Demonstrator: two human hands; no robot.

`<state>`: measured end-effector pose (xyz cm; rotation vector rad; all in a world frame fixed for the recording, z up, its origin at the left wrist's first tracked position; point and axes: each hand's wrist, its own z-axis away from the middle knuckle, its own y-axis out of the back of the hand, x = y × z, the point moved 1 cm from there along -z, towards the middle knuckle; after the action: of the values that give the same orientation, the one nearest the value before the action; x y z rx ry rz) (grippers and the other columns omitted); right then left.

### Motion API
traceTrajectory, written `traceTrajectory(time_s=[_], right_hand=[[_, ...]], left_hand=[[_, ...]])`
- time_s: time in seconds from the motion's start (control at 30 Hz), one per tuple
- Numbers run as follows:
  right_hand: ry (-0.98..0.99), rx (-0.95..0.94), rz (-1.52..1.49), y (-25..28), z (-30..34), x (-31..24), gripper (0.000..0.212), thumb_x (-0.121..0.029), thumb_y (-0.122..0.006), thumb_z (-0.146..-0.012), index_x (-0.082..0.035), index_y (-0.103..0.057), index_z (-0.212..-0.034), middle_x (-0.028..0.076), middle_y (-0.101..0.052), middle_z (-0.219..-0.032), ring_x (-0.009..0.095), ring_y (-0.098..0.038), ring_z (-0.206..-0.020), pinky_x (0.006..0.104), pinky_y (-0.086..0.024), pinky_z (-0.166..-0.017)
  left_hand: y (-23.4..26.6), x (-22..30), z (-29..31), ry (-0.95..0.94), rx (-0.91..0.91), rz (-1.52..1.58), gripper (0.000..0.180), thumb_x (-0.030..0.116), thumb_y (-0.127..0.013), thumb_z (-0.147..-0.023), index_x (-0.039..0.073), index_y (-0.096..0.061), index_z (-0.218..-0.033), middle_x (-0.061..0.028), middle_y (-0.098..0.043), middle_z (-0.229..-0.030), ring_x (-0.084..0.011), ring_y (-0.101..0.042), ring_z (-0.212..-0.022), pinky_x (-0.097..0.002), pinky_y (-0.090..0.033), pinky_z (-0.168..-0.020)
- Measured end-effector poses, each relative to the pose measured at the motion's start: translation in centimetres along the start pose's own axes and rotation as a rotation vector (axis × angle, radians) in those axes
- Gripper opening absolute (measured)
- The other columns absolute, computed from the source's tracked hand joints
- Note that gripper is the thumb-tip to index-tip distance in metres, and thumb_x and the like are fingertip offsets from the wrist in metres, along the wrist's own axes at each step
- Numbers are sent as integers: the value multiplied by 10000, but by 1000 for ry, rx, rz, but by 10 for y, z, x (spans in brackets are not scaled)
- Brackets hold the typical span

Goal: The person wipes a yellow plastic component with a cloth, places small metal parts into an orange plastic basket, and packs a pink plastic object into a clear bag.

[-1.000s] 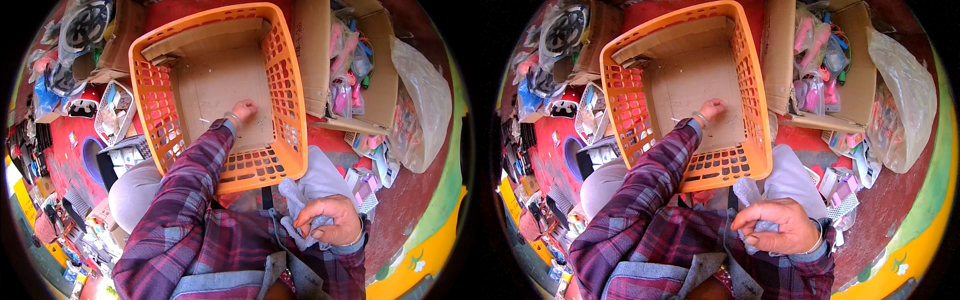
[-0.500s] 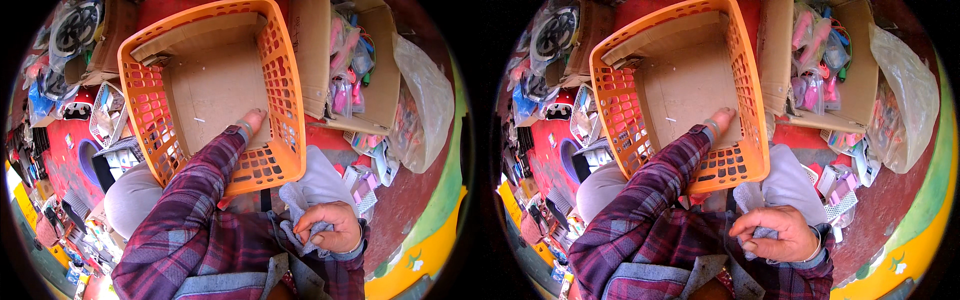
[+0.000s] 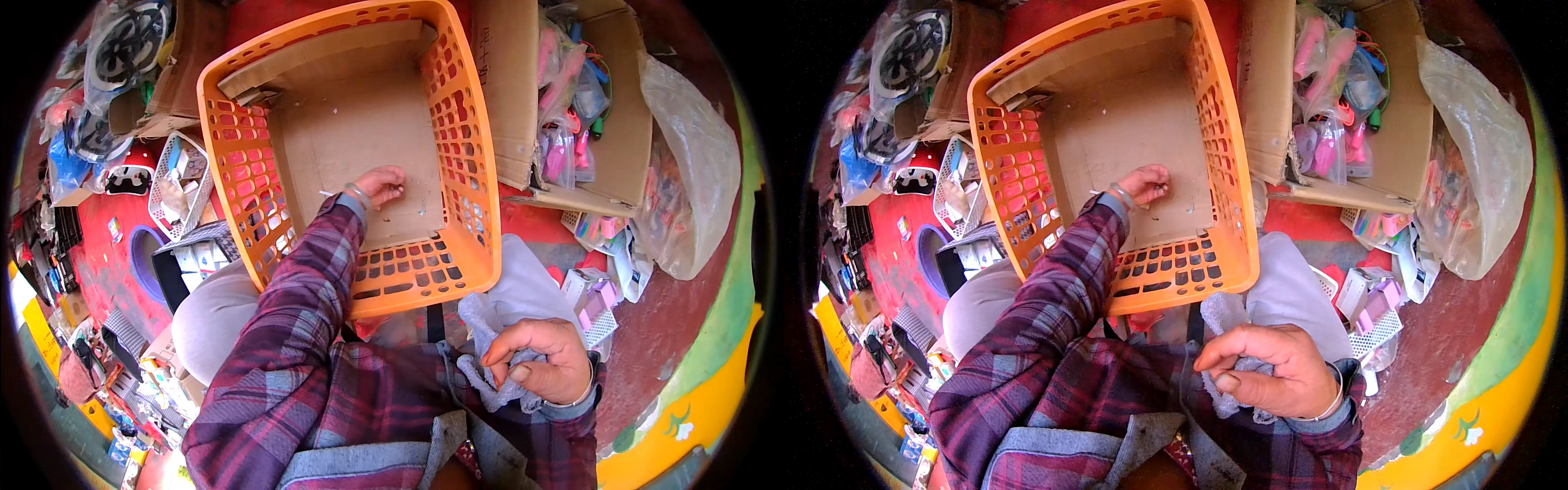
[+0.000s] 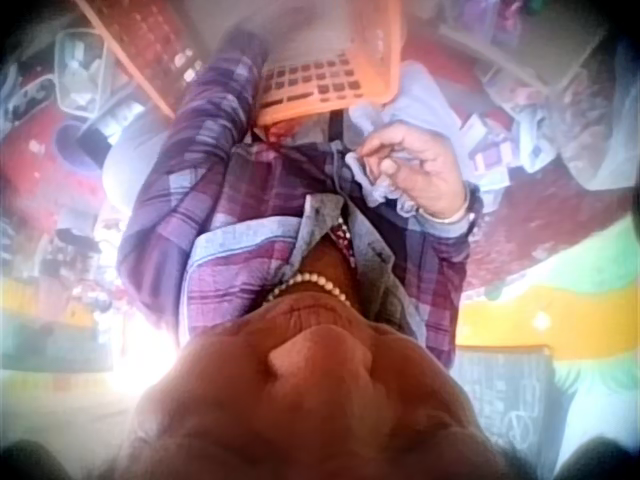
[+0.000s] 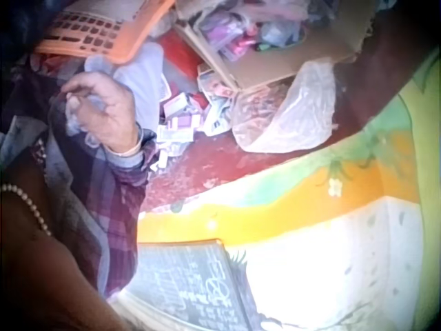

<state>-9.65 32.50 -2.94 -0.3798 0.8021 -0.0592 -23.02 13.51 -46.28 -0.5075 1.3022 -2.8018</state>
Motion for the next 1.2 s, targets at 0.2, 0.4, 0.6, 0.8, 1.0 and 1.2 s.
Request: traceTrajectory(time_s=[0.2,0.4,0.6,0.8,1.0,1.2], right_hand=[[21,-4,15,-4,-4,0,170,-131,-594,-849,8,-604,-947,38,-612,-789,87,-565,-719,216,-439,-658],[43,-13,-8,-7,-7,0,170,-122,-575,-866,20,-595,-957,42,-598,-777,81,-549,-701,210,-433,-644],[34,17,-51,-6,-8,1,171,-119,-572,-868,29,-594,-951,44,-596,-773,82,-547,-694,209,-433,-637],[41,20,-37,-6,-9,0,174,-123,-566,-871,33,-592,-945,47,-593,-766,85,-548,-691,212,-433,-639],[43,33,-91,-6,-7,5,168,-109,-549,-875,39,-585,-947,55,-592,-771,92,-550,-715,223,-437,-650],[222,-274,-32,6,-11,3,225,-152,-576,-855,54,-582,-945,81,-605,-800,166,-586,-730,251,-461,-652]], left_hand=[[31,11,24,-153,60,90,60,-17,-489,-710,-1,-539,-739,-113,-573,-724,-201,-566,-622,-273,-473,-545],[22,-29,1,-127,524,-908,131,146,-572,-737,66,-590,-839,-103,-622,-787,-225,-602,-685,-321,-476,-581],[-32,-21,14,-49,408,-1675,214,192,-552,-818,83,-541,-1001,-176,-617,-939,-350,-578,-901,-402,-453,-787],[-25,-30,8,-55,326,-1855,188,166,-527,-834,60,-543,-989,-195,-608,-943,-364,-574,-890,-416,-451,-779],[7,-35,0,72,168,-679,93,84,-502,-857,33,-548,-919,-130,-623,-857,-236,-618,-824,-321,-492,-694],[-18,-4,31,153,-125,-153,89,18,-496,-835,17,-554,-901,-80,-610,-794,-135,-587,-702,-223,-481,-622]])
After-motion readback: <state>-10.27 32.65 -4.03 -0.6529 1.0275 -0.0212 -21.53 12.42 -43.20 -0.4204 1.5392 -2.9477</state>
